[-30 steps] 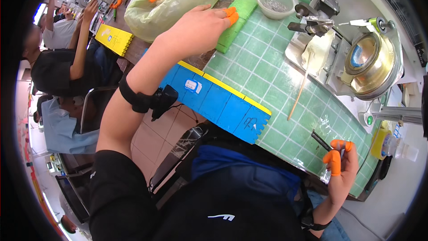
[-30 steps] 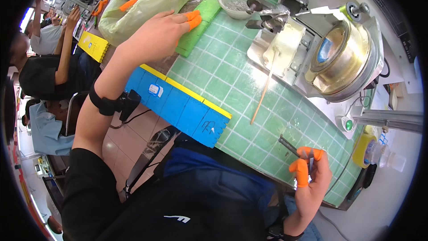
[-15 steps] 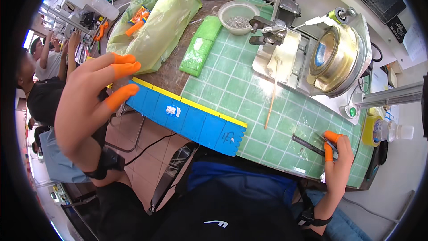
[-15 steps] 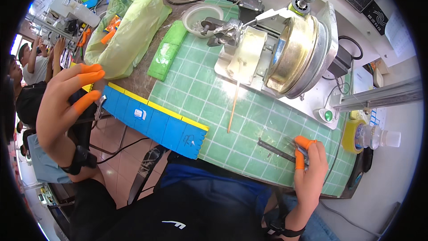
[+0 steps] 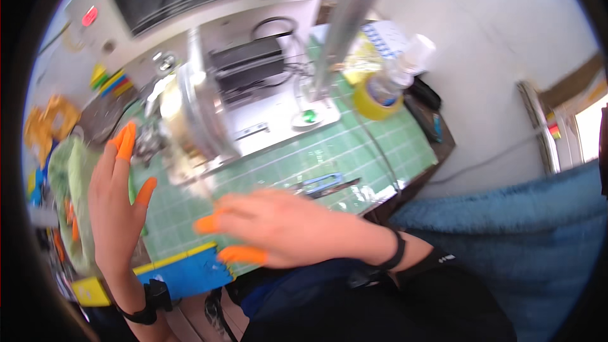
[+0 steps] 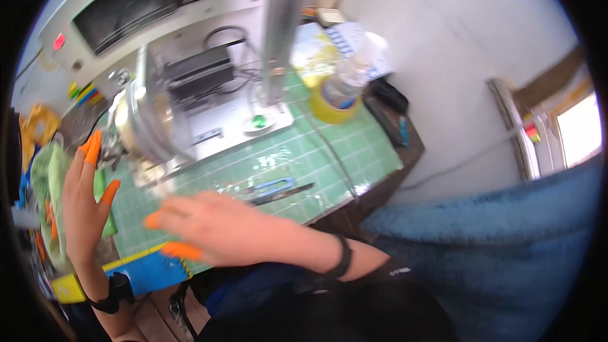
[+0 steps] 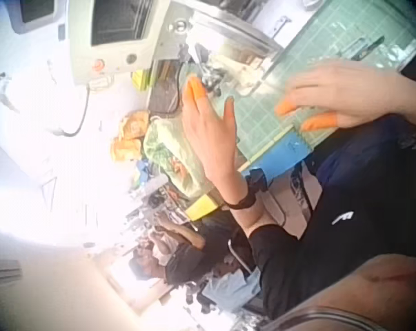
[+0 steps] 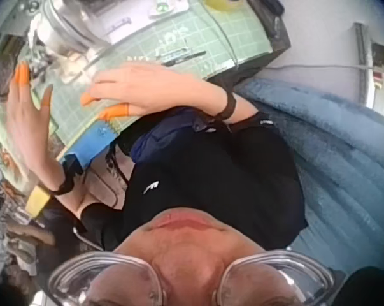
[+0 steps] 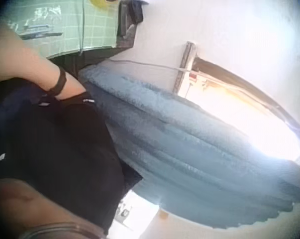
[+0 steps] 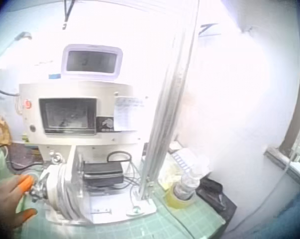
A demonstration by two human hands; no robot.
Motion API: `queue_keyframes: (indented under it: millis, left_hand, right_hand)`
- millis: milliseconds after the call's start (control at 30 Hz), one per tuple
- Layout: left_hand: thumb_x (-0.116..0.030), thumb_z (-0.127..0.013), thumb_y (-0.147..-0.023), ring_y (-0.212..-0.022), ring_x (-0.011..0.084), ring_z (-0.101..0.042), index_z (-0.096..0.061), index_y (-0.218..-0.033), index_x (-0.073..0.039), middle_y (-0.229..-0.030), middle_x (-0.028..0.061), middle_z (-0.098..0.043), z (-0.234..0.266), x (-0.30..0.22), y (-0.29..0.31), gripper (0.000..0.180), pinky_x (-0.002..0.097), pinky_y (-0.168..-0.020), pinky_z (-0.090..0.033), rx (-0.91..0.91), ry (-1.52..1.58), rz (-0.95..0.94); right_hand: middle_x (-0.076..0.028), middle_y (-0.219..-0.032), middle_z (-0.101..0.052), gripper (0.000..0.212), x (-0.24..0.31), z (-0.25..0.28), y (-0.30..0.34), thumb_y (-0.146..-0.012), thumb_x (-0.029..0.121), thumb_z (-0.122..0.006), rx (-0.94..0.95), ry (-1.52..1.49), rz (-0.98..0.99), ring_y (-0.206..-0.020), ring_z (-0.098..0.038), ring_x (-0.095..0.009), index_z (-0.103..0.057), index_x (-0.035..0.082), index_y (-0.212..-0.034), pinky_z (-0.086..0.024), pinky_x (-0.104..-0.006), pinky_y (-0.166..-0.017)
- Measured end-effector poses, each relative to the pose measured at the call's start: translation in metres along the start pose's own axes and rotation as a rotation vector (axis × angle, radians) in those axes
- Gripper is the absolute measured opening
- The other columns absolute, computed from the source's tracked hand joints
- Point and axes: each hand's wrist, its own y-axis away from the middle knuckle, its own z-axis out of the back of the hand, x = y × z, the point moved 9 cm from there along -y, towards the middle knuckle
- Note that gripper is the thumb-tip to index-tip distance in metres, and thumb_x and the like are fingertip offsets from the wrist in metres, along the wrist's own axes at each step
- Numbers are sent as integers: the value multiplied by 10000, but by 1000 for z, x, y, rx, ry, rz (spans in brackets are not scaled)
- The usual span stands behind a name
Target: Assembling small precision components onto a rotary fixture using tweezers and adhesive.
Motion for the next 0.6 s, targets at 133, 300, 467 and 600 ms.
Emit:
queue_keyframes:
  millis: [133,300,467,600]
  left_hand:
    - [-55,-720,-843,-1219,456,-562,-482,-1464,-19,-1396,239,-559,-37,10,-17,667,477,-993,-466,25,-5,55]
    - [-60,-655,-887,-1063,461,-603,-515,-1377,41,-1188,238,-554,-46,0,-32,519,489,-849,-494,15,157,183]
    - [-3,-676,-867,-1118,459,-597,-520,-1383,49,-1247,241,-557,-41,-3,-34,541,472,-911,-509,-117,143,16]
    - [-10,-698,-849,-1140,478,-578,-520,-1407,25,-1260,257,-558,-47,1,-31,587,486,-936,-495,-142,104,24]
  right_hand:
    - [-161,-1083,-565,461,2,0,-34,-1006,249,-637,-59,-511,-42,-967,-627,-385,-460,25,-1368,-504,-446,-846]
    - [-162,-1235,-521,461,-56,-31,-74,-1070,274,-537,-304,-689,-303,-905,-620,-279,-399,31,-1437,-486,-414,-836]
    - [-235,-1391,-546,397,-81,-38,-102,-1085,188,-454,-538,-876,-299,-1342,-496,-364,-455,-30,-1417,-365,-429,-1135]
    - [-226,-1480,-501,500,-98,-46,-111,-1060,154,-460,-592,-872,-251,-1433,-417,-380,-379,-6,-1528,-290,-430,-1206]
